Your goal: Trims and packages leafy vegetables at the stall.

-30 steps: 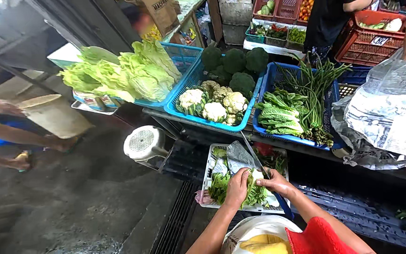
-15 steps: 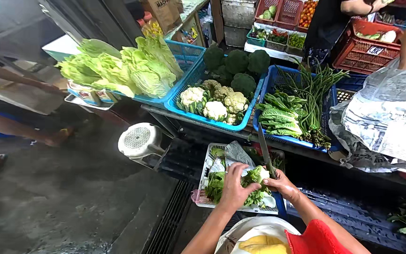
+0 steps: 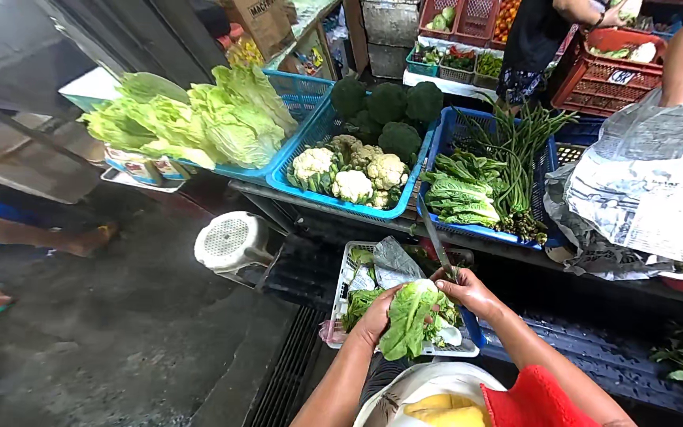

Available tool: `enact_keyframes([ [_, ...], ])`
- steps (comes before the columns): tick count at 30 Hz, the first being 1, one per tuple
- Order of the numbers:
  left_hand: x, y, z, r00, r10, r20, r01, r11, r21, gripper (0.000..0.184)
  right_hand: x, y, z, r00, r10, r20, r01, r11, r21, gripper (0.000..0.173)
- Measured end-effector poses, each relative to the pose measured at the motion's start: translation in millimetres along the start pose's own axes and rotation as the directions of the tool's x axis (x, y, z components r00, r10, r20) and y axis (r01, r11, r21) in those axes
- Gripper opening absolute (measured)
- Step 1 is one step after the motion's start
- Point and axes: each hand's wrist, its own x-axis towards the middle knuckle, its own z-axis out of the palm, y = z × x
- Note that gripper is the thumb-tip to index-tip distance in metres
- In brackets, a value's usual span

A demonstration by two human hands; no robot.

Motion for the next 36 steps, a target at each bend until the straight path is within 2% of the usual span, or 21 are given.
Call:
enact_keyframes([
  [5, 6, 2, 4, 0.996, -0.07, -0.064, 0.072, 0.997, 0.037, 0.049, 5, 3, 0, 0.995, 0.098, -0.033, -0.099, 0.995, -0.016, 0.015],
  [8, 5, 3, 7, 0.976, -0.165, -0.141, 0.176, 0.982, 0.071, 0.072, 7, 5, -2, 0.985, 0.172, -0.036, -0.172, 0.985, -0.013, 0.012],
  [10, 2, 6, 8, 0.976, -0.183, -0.113, 0.191, 0.98, 0.059, 0.078, 8, 4, -1, 0.977, 0.211, -0.043, -0.212, 0.977, -0.012, 0.01],
  [11, 3, 7, 10, 0.976, -0.182, -0.12, 0.19, 0.98, 0.06, 0.076, 8, 4, -1, 0.974, 0.223, -0.051, -0.224, 0.975, -0.016, 0.009],
  [13, 10, 11, 11, 0.979, -0.181, -0.094, 0.192, 0.972, 0.134, 0.059, 9, 4, -1, 0.97, 0.236, -0.058, -0.238, 0.971, -0.032, 0.009],
  [16, 19, 14, 2, 0.988, -0.157, -0.003, 0.154, 0.965, 0.214, 0.041, 8, 5, -6, 0.973, 0.229, 0.008, -0.229, 0.971, -0.064, 0.011],
  [21, 26, 21, -7, 0.976, -0.182, 0.119, 0.132, 0.93, 0.342, 0.033, 10, 8, -16, 0.962, 0.221, 0.161, -0.203, 0.971, -0.124, 0.011],
  [23, 28, 23, -6, 0.978, -0.179, 0.105, 0.125, 0.912, 0.39, 0.031, 12, 7, -19, 0.956, 0.239, 0.168, -0.209, 0.962, -0.177, 0.012],
  [26, 28, 27, -6, 0.985, -0.173, 0.012, 0.154, 0.902, 0.403, 0.031, 13, 2, -23, 0.956, 0.26, 0.136, -0.225, 0.947, -0.229, 0.012],
  [28, 24, 28, -11, 0.985, -0.168, -0.049, 0.175, 0.933, 0.316, 0.036, 15, 0, -28, 0.968, 0.238, 0.083, -0.215, 0.952, -0.22, 0.011],
  [31, 19, 20, -26, 0.989, -0.15, 0.007, 0.15, 0.989, 0.014, 0.044, 18, 0, -31, 0.978, 0.208, -0.01, -0.206, 0.963, -0.175, 0.012],
  [33, 16, 16, -26, 0.996, -0.091, -0.007, 0.088, 0.982, -0.17, 0.048, 19, 3, -30, 0.978, 0.204, -0.043, -0.208, 0.967, -0.149, 0.017],
  [36, 19, 14, -25, 0.997, 0.002, -0.072, -0.029, 0.926, -0.377, 0.056, 20, 9, -26, 0.969, 0.223, -0.106, -0.241, 0.946, -0.215, 0.02],
])
